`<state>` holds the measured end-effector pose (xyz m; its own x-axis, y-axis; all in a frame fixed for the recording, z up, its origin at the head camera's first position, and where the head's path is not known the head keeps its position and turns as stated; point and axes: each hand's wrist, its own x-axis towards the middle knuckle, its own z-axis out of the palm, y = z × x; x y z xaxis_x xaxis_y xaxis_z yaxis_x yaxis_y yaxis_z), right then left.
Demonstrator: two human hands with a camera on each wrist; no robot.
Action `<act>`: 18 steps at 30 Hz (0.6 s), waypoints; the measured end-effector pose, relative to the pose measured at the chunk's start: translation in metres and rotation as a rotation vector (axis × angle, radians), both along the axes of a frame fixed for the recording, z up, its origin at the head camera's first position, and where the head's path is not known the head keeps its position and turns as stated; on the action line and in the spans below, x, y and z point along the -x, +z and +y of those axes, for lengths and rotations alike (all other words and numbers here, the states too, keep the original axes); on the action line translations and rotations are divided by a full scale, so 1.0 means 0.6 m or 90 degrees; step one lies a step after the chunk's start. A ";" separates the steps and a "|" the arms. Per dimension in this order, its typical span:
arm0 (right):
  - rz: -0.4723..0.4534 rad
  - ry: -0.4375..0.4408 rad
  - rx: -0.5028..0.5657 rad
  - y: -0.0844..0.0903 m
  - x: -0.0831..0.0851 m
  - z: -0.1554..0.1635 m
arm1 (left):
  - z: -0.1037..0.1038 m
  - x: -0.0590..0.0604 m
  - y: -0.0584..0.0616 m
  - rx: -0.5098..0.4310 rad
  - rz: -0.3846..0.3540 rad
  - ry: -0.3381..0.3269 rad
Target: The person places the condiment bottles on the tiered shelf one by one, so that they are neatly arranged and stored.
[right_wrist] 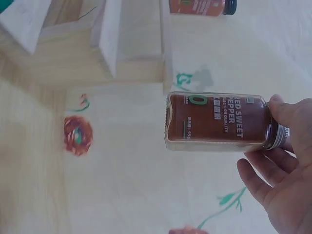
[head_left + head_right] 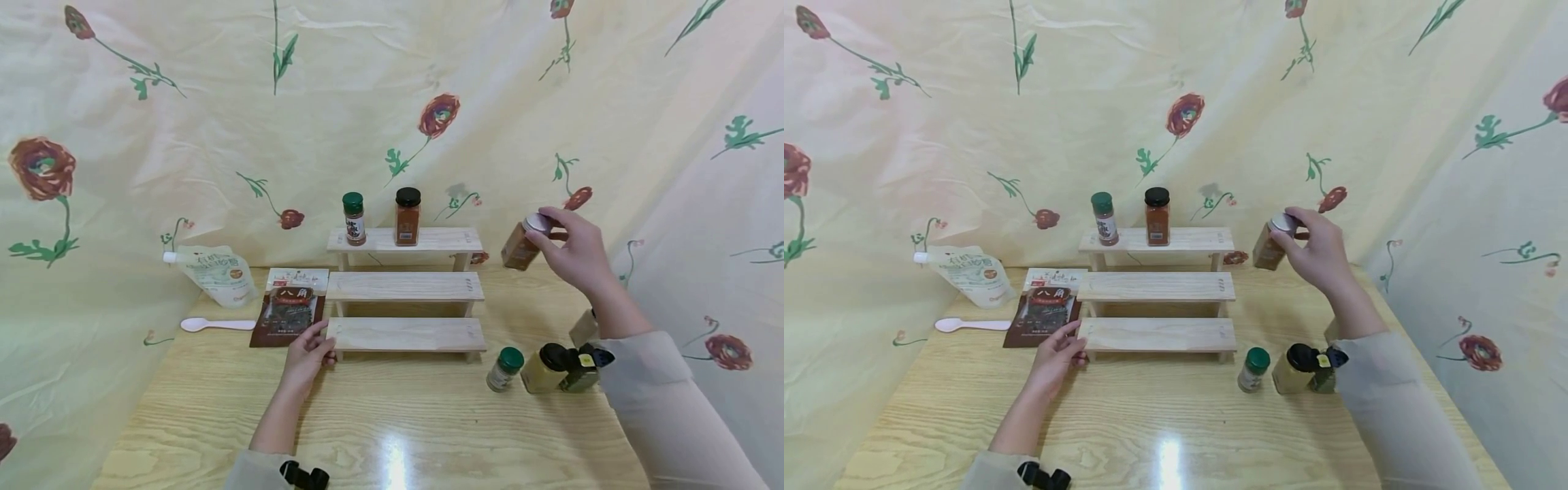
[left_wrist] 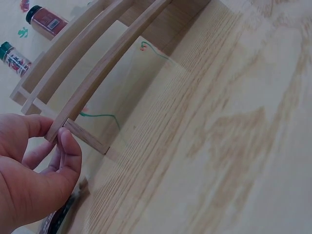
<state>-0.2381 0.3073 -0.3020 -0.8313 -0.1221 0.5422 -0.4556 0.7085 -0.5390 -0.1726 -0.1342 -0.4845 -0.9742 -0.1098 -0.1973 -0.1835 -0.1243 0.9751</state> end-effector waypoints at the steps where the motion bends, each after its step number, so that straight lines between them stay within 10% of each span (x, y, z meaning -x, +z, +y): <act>1: 0.005 0.002 0.002 0.002 0.004 -0.004 | 0.000 0.000 0.000 0.000 -0.001 0.001; 18: 0.003 0.026 0.011 0.031 0.058 -0.073 | -0.001 0.006 -0.005 -0.001 -0.010 0.012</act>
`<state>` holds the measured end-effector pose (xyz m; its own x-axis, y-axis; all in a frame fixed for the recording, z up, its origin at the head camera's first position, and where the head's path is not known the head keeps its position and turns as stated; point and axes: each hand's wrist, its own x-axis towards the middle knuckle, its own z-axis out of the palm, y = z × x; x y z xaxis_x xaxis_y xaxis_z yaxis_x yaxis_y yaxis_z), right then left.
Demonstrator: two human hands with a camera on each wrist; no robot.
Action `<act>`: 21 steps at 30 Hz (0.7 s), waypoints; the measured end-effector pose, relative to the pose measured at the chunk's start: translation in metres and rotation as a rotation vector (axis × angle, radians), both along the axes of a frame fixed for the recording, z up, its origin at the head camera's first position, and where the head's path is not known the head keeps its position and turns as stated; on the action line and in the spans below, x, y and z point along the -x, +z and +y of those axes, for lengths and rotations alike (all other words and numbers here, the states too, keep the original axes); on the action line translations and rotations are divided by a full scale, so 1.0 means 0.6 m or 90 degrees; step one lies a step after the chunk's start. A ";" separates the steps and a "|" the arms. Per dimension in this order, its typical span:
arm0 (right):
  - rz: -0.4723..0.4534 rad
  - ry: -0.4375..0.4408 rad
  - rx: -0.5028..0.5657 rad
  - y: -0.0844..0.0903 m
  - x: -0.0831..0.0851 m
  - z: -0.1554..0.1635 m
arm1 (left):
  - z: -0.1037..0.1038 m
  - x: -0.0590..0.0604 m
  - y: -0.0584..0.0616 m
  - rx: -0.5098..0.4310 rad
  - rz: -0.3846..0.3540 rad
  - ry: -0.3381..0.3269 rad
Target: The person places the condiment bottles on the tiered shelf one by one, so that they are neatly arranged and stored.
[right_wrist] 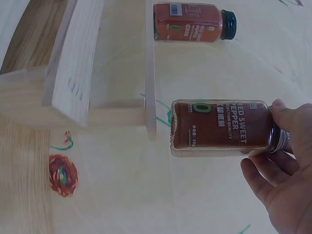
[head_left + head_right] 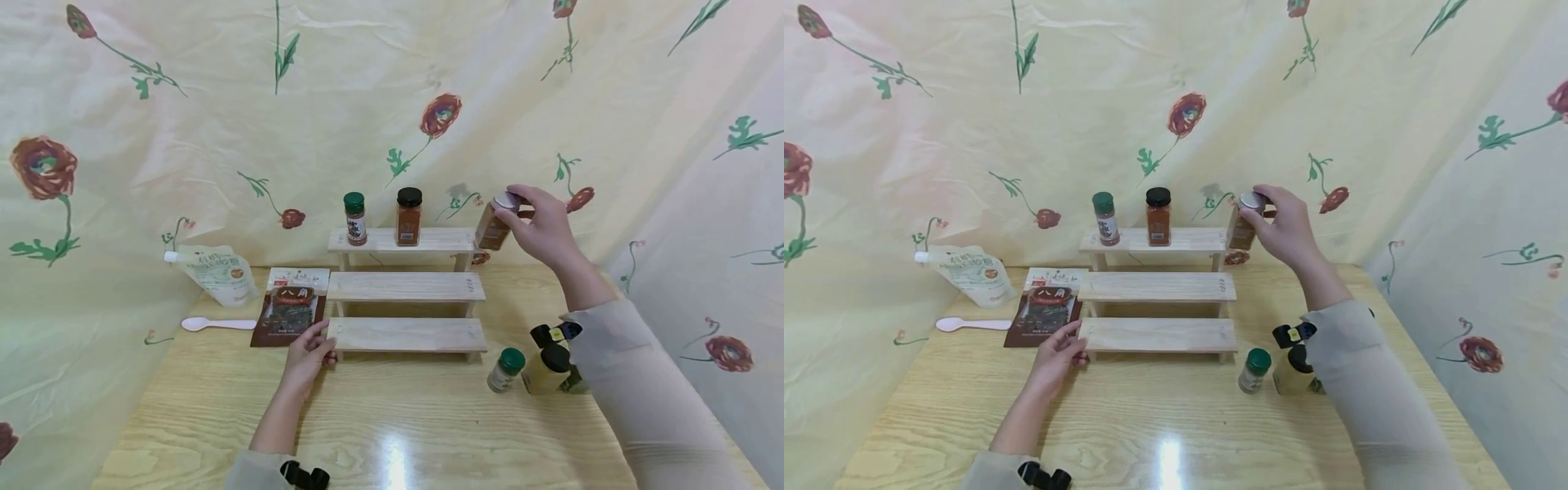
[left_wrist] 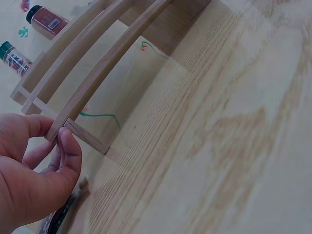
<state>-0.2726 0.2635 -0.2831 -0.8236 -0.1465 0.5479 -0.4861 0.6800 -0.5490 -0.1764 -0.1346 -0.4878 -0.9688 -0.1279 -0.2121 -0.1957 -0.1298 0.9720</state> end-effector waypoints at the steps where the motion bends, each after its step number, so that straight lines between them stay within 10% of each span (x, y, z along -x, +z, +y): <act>1: -0.005 0.001 -0.003 0.001 0.003 -0.004 | 0.000 0.001 0.000 0.000 -0.003 0.000; 21: -0.092 0.031 0.004 -0.003 0.055 -0.074 | -0.002 -0.001 0.000 -0.002 0.001 -0.010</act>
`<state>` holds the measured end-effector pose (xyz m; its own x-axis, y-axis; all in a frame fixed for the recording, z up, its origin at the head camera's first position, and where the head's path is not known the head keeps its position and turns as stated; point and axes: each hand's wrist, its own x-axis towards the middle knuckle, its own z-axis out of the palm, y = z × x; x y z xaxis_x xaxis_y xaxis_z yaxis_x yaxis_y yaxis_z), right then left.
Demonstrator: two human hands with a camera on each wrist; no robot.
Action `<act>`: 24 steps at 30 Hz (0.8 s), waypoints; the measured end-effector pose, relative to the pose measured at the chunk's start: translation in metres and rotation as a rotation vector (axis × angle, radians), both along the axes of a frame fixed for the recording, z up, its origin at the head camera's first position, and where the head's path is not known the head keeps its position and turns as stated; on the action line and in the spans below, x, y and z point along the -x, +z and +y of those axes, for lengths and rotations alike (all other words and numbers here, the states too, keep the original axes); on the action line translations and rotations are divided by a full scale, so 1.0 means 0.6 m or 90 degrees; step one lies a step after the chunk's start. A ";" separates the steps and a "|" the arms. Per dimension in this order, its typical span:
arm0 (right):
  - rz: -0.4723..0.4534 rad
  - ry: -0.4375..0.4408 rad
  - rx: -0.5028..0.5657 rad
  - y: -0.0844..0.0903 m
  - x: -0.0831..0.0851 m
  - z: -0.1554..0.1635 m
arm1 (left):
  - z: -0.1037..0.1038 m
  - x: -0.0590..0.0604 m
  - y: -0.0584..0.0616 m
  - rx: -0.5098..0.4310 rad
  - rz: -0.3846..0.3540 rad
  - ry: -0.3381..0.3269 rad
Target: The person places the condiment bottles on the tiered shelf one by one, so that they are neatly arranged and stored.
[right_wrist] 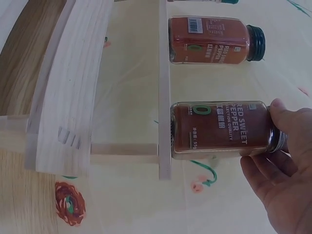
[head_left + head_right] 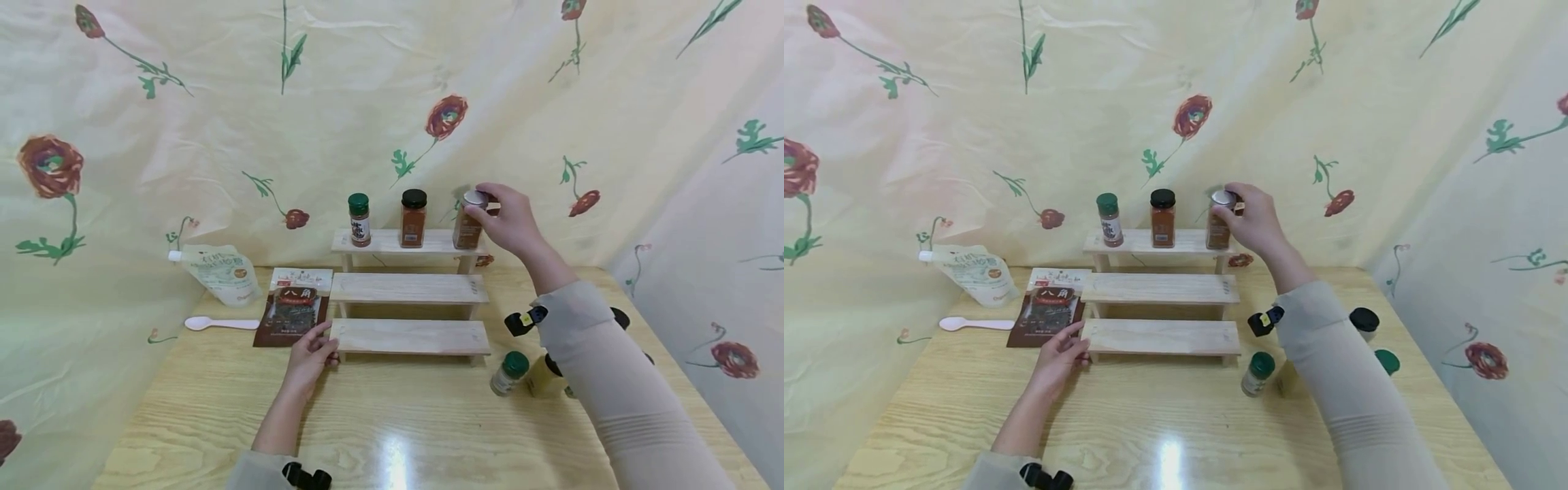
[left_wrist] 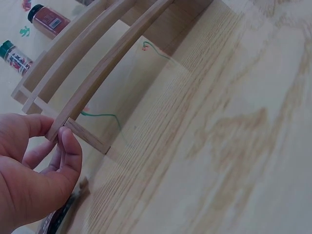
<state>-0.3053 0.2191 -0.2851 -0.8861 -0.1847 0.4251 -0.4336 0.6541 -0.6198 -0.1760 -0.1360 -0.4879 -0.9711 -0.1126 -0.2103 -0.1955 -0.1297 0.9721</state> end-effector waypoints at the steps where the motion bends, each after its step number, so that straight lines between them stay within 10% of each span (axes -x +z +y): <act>1: -0.002 -0.002 -0.003 0.000 0.001 -0.001 | 0.000 -0.001 0.000 0.001 0.000 -0.002; 24: 0.000 -0.001 0.006 -0.004 0.008 -0.005 | 0.001 -0.002 0.000 -0.006 0.001 -0.001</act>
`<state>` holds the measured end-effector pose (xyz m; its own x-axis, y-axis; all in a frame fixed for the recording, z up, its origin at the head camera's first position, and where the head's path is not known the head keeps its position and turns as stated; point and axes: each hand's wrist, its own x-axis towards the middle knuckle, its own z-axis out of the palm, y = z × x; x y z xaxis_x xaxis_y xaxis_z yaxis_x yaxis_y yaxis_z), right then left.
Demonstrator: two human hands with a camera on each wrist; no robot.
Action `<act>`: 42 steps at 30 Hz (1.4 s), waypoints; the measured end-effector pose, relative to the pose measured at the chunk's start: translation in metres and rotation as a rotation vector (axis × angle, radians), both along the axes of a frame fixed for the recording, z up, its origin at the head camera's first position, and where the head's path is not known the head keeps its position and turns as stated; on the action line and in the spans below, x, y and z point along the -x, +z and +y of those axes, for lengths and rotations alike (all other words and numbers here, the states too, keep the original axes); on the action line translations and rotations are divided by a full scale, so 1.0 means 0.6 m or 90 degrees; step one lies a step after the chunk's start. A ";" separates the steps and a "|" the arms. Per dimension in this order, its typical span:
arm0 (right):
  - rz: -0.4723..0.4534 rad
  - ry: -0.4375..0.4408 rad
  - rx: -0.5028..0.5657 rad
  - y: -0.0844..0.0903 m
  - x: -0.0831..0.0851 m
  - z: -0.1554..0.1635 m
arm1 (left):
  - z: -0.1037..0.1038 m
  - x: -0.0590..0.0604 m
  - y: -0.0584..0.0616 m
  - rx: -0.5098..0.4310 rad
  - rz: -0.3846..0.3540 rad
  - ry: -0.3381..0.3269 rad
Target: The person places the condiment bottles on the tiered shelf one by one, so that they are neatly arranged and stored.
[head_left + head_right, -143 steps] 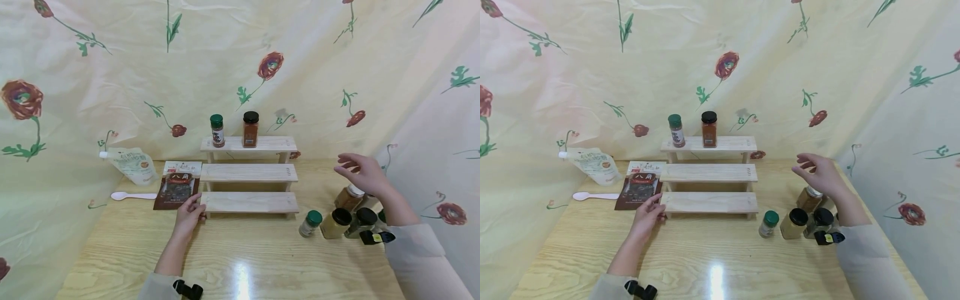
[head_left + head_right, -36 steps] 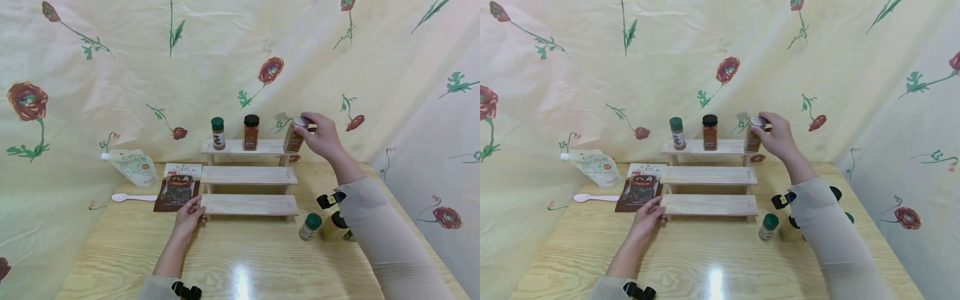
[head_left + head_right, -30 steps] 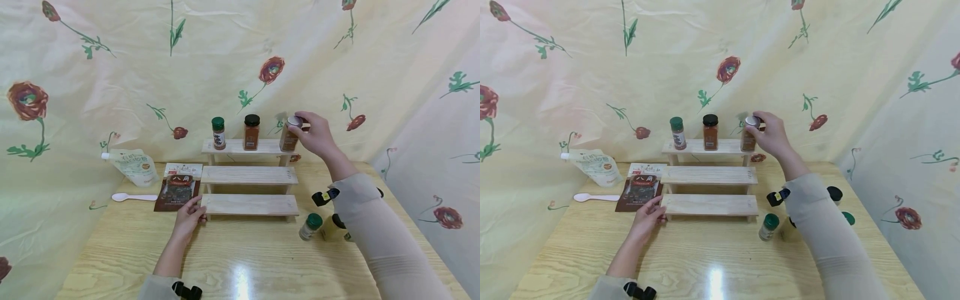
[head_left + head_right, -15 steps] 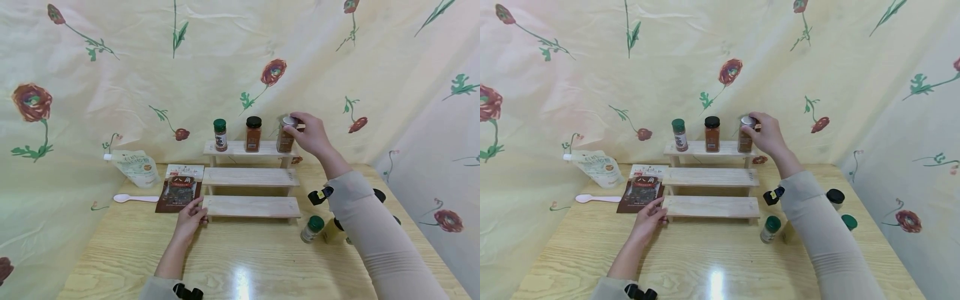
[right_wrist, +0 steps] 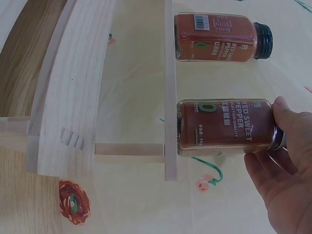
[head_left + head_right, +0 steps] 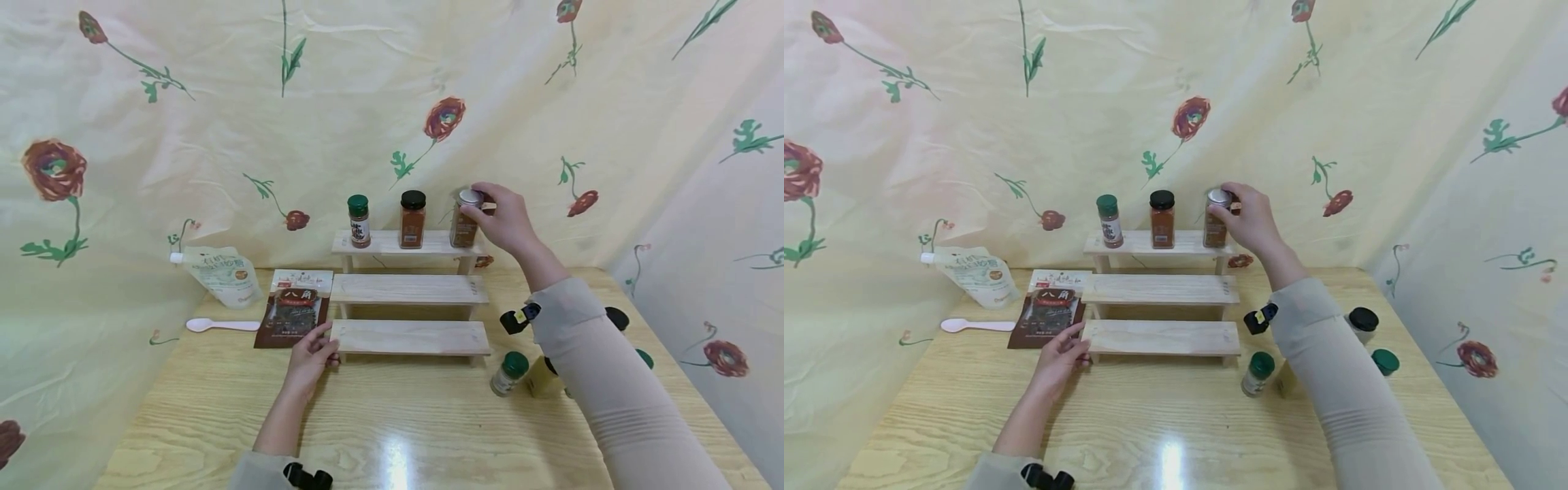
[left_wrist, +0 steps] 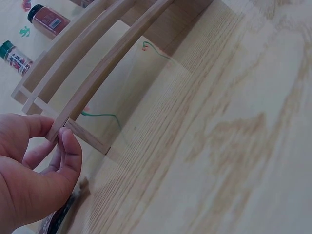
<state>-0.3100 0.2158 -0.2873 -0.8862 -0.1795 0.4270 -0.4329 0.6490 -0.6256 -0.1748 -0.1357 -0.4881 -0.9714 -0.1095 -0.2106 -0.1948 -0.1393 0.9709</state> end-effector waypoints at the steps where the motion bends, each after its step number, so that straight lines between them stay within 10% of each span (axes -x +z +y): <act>1: -0.001 -0.001 -0.002 0.000 0.000 0.000 | 0.000 0.000 0.000 0.000 0.000 0.000; 19: 0.047 -0.018 0.022 -0.035 -0.071 0.075 | 0.000 -0.006 -0.002 0.001 -0.008 0.006; 42: 0.061 -0.032 -0.134 -0.066 -0.173 0.193 | 0.002 -0.004 0.007 -0.001 -0.010 -0.003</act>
